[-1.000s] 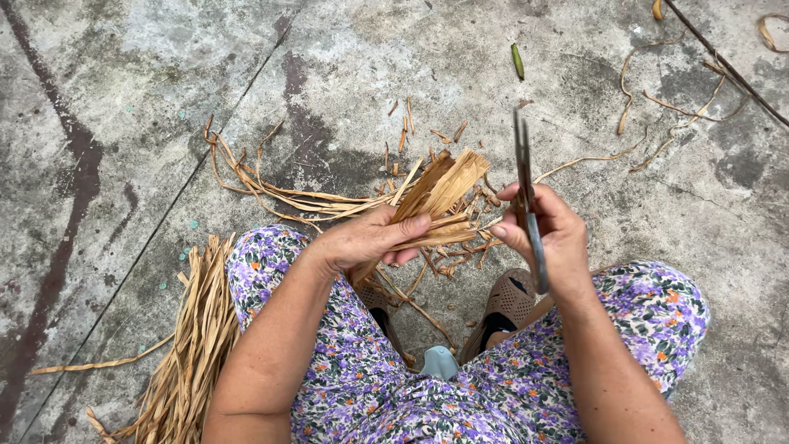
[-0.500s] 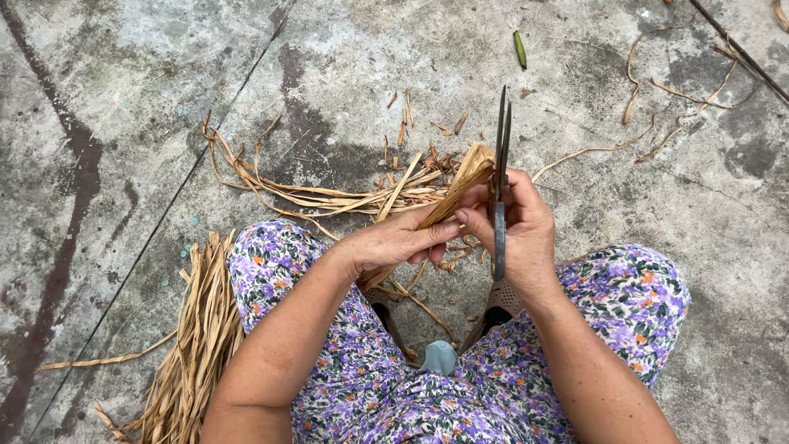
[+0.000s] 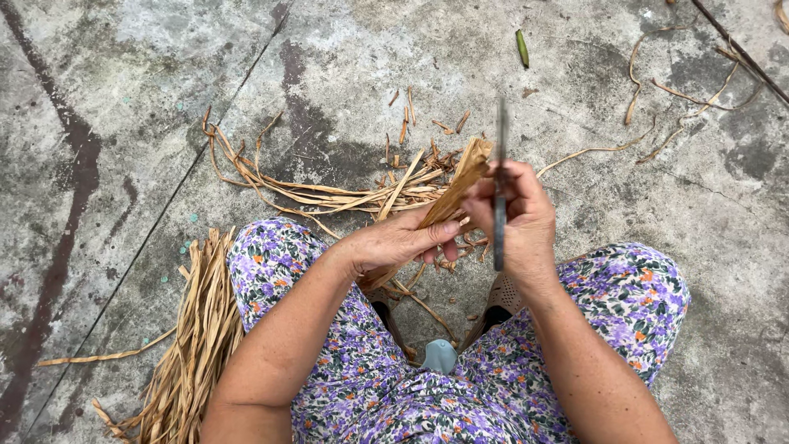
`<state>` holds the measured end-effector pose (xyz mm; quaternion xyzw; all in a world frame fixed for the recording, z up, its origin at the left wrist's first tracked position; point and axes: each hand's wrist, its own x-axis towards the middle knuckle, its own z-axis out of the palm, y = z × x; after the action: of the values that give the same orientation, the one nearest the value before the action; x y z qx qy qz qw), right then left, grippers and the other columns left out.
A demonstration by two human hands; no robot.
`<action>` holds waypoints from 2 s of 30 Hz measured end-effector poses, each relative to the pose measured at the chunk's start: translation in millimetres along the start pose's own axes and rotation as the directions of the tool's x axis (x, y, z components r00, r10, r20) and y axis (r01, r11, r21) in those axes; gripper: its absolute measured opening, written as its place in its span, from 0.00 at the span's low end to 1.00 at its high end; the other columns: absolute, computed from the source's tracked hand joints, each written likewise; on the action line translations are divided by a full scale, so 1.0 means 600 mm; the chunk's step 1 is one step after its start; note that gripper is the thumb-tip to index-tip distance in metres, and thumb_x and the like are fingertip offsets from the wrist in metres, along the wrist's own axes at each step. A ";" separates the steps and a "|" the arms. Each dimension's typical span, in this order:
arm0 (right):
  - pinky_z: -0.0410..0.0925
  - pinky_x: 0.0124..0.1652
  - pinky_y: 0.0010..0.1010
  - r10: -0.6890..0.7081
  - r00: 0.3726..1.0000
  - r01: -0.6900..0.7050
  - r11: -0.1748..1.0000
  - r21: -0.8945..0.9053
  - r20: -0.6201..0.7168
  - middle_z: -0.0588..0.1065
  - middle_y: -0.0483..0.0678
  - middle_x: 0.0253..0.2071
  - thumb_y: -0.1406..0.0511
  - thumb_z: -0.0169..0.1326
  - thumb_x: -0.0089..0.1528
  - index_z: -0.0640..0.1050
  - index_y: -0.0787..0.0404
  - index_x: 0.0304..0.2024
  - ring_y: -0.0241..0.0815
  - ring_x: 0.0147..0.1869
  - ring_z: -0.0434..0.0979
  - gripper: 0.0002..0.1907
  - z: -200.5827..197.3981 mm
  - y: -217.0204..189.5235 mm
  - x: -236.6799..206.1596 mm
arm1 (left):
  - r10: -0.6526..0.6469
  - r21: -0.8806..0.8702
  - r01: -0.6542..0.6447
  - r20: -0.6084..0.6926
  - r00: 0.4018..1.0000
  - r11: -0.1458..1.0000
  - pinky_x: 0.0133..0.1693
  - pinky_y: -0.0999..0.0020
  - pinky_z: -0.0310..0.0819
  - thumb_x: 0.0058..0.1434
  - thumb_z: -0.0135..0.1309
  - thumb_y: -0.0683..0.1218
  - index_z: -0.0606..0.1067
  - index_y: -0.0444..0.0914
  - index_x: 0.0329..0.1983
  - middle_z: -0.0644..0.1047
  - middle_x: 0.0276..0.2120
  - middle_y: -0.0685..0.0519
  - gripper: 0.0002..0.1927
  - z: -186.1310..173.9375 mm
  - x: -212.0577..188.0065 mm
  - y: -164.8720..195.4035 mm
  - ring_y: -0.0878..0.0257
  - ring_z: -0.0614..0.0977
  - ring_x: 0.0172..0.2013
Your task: The person sits on a concrete floor with a pile of dried leaf strips beside them. They hold bundles of dried leaves in one hand and use scissors to trim off dark, damaged edge portions, dropping the trimmed waste pieces onto the ground and setting the trimmed leaves aside.
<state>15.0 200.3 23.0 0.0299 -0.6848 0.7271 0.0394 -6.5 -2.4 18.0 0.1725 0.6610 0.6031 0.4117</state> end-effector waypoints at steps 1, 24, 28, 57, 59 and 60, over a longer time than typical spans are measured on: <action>0.76 0.48 0.26 0.006 1.000 -0.005 0.999 0.032 -0.022 0.79 0.47 0.43 0.77 0.61 0.62 0.71 0.59 0.56 0.34 0.48 0.81 0.22 -0.007 -0.005 0.000 | -0.010 -0.007 0.010 -0.003 1.000 1.000 0.36 0.73 0.72 0.68 0.45 0.67 0.72 0.38 0.59 0.80 0.37 0.55 0.32 -0.001 -0.003 0.001 0.69 0.74 0.34; 0.74 0.44 0.28 0.148 0.987 -0.111 0.916 -0.384 0.068 0.78 0.44 0.40 0.60 0.68 0.54 0.74 0.57 0.57 0.34 0.45 0.78 0.30 -0.064 0.012 0.010 | 0.083 -0.069 -0.111 -0.330 0.940 0.991 0.29 0.77 0.69 0.70 0.49 0.62 0.78 0.40 0.38 0.79 0.29 0.59 0.22 -0.068 -0.020 -0.025 0.73 0.73 0.26; 0.71 0.38 0.23 0.150 0.984 -0.096 0.904 -0.417 0.097 0.78 0.41 0.35 0.59 0.70 0.52 0.76 0.58 0.56 0.29 0.38 0.76 0.31 -0.067 0.019 0.006 | 0.098 -0.006 -0.105 -0.311 0.945 0.994 0.29 0.77 0.70 0.69 0.49 0.64 0.79 0.39 0.35 0.79 0.29 0.59 0.25 -0.074 -0.023 -0.025 0.73 0.73 0.26; 0.64 0.30 0.23 0.170 0.969 -0.056 0.855 -0.516 0.177 0.76 0.38 0.28 0.57 0.73 0.47 0.83 0.59 0.48 0.27 0.31 0.68 0.28 -0.048 -0.009 -0.008 | 0.065 0.038 -0.059 -0.177 0.982 0.998 0.25 0.77 0.66 0.68 0.40 0.70 0.76 0.40 0.45 0.77 0.29 0.59 0.31 -0.065 -0.035 -0.015 0.73 0.69 0.25; 0.63 0.29 0.23 0.186 0.967 -0.077 0.864 -0.498 0.172 0.76 0.38 0.28 0.57 0.72 0.47 0.83 0.58 0.47 0.27 0.30 0.67 0.27 -0.047 -0.010 -0.008 | 0.089 0.004 -0.089 -0.186 0.978 0.996 0.25 0.78 0.65 0.68 0.37 0.71 0.75 0.40 0.48 0.76 0.29 0.58 0.33 -0.065 -0.040 -0.006 0.73 0.68 0.25; 0.63 0.29 0.23 0.204 0.965 -0.095 0.856 -0.509 0.163 0.76 0.38 0.27 0.57 0.72 0.47 0.83 0.58 0.47 0.27 0.30 0.68 0.27 -0.047 -0.011 -0.007 | 0.096 -0.004 -0.099 -0.193 0.976 0.995 0.25 0.77 0.65 0.68 0.35 0.72 0.75 0.39 0.48 0.76 0.29 0.58 0.34 -0.064 -0.043 -0.003 0.73 0.68 0.25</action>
<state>20.4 228.8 27.4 0.0421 -0.8491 0.5199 -0.0837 -19.8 -46.7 22.6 0.1427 0.6843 0.6412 0.3166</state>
